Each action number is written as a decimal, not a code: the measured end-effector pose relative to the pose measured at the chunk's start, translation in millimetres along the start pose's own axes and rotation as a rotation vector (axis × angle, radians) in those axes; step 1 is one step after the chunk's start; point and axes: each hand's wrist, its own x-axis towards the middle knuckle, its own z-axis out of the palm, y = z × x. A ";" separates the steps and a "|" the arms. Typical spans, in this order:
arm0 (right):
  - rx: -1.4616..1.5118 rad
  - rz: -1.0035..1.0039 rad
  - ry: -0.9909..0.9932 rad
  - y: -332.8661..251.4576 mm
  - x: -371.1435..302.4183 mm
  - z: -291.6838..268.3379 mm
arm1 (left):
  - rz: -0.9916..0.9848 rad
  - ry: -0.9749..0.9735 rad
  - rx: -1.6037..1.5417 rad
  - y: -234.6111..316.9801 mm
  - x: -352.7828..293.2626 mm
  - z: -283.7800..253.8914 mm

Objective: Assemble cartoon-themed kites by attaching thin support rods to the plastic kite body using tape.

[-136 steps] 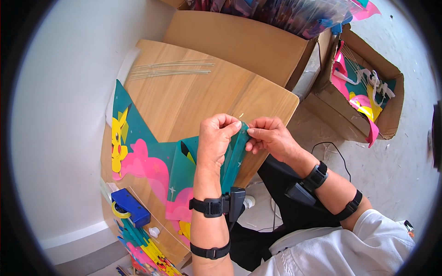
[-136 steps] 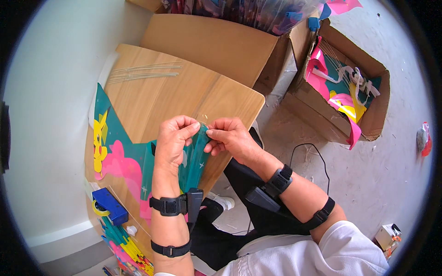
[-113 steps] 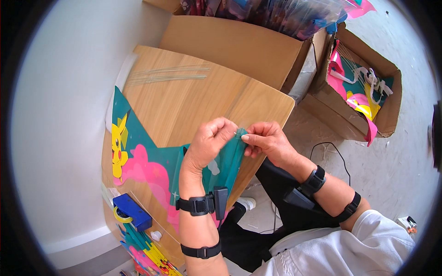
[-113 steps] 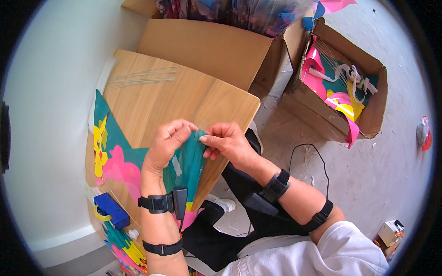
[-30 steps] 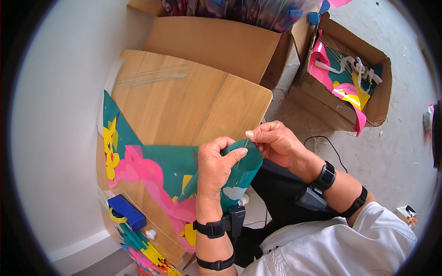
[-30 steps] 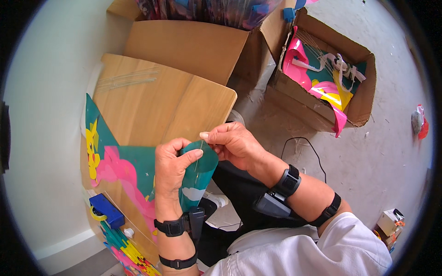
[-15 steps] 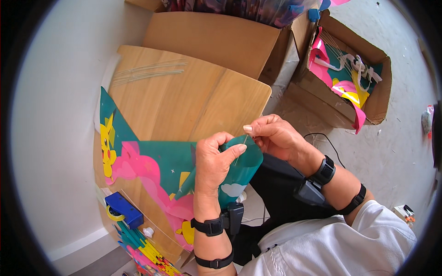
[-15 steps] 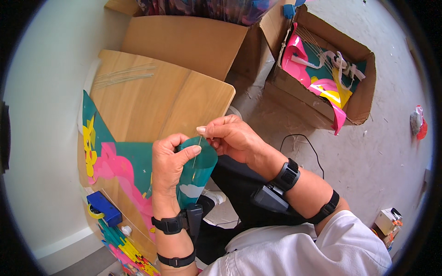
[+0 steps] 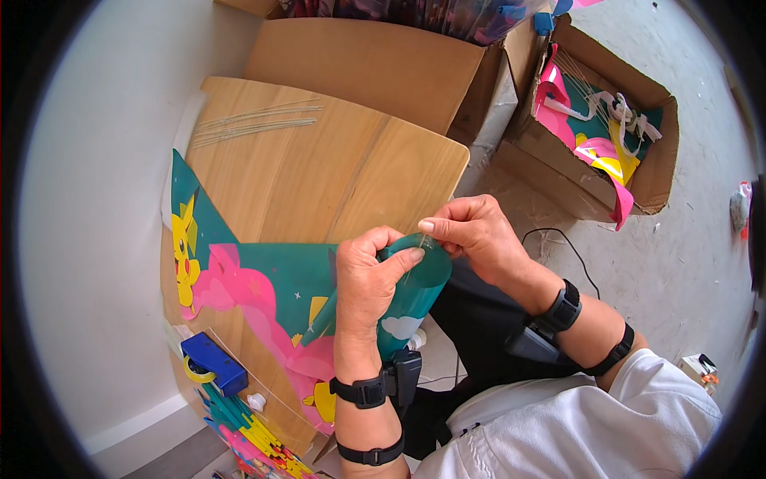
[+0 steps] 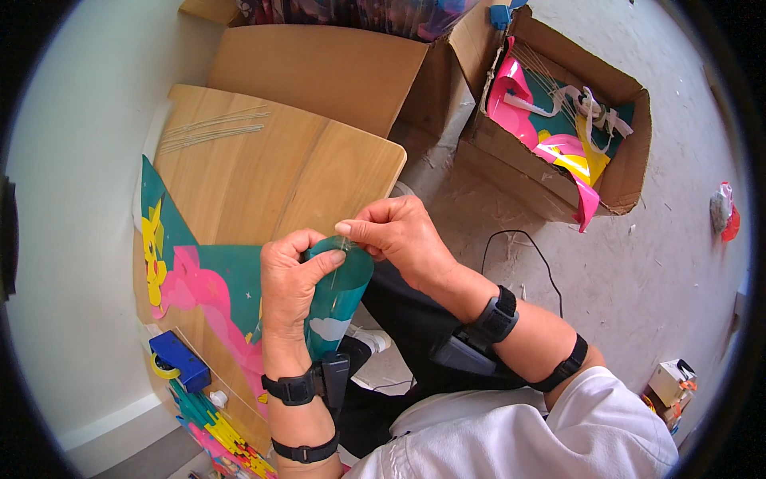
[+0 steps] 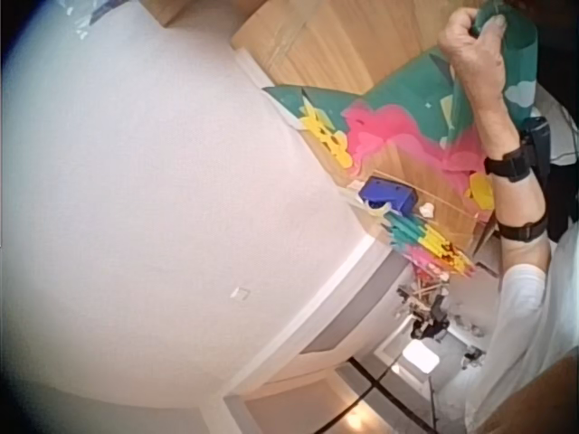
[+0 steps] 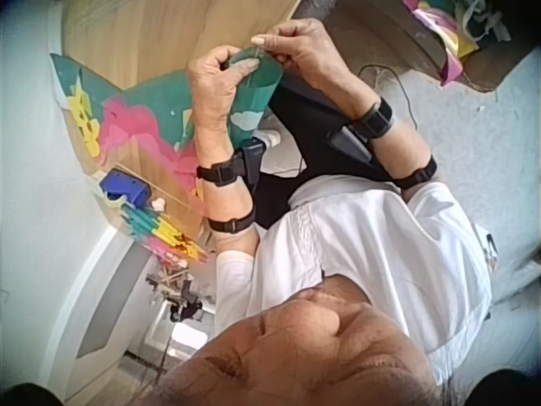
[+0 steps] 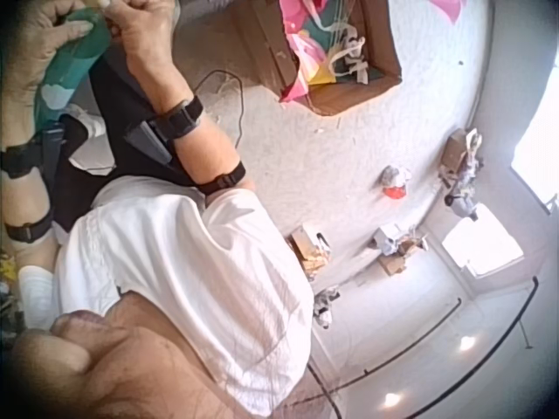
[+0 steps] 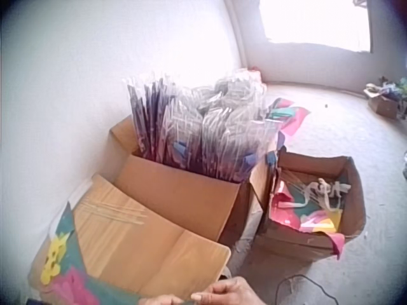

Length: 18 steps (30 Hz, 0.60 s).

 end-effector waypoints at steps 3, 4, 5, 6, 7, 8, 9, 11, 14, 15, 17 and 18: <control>-0.145 -0.124 0.013 -0.1 -0.1 -0.3 | -0.012 -0.012 0.003 -1.7 0.7 -1.1; -0.194 -0.160 0.014 -0.4 -0.1 -0.3 | -0.016 -0.011 -0.002 -1.7 0.7 -1.4; -0.227 -0.196 0.034 -0.5 -1.2 1.1 | -0.019 -0.012 -0.007 -1.1 0.9 -1.2; -0.261 -0.233 0.054 -0.1 -3.1 4.0 | -0.022 -0.012 -0.012 -0.5 1.1 -1.1; -0.294 -0.269 0.074 0.2 -4.7 6.1 | -0.023 -0.010 -0.009 0.1 1.3 -0.9; -0.319 -0.293 0.085 0.2 -5.7 7.2 | -0.024 -0.007 -0.005 0.8 1.2 -0.8; -0.344 -0.316 0.096 0.3 -6.5 8.2 | -0.024 -0.004 -0.001 1.1 1.2 -0.9; -0.383 -0.345 0.121 0.8 -7.8 10.2 | -0.023 -0.009 -0.009 -0.6 2.2 -1.3; -0.415 -0.359 0.144 2.3 -8.2 11.9 | -0.023 -0.019 -0.020 -3.2 3.2 -2.4; -0.420 -0.364 0.139 3.8 -7.5 11.6 | -0.023 -0.023 -0.023 -3.9 3.5 -3.0; -0.417 -0.367 0.125 7.8 -6.2 11.0 | -0.026 -0.038 -0.013 -5.1 4.8 -4.2; -0.409 -0.364 0.115 10.4 -5.6 10.8 | -0.027 -0.046 -0.008 -5.5 5.4 -4.5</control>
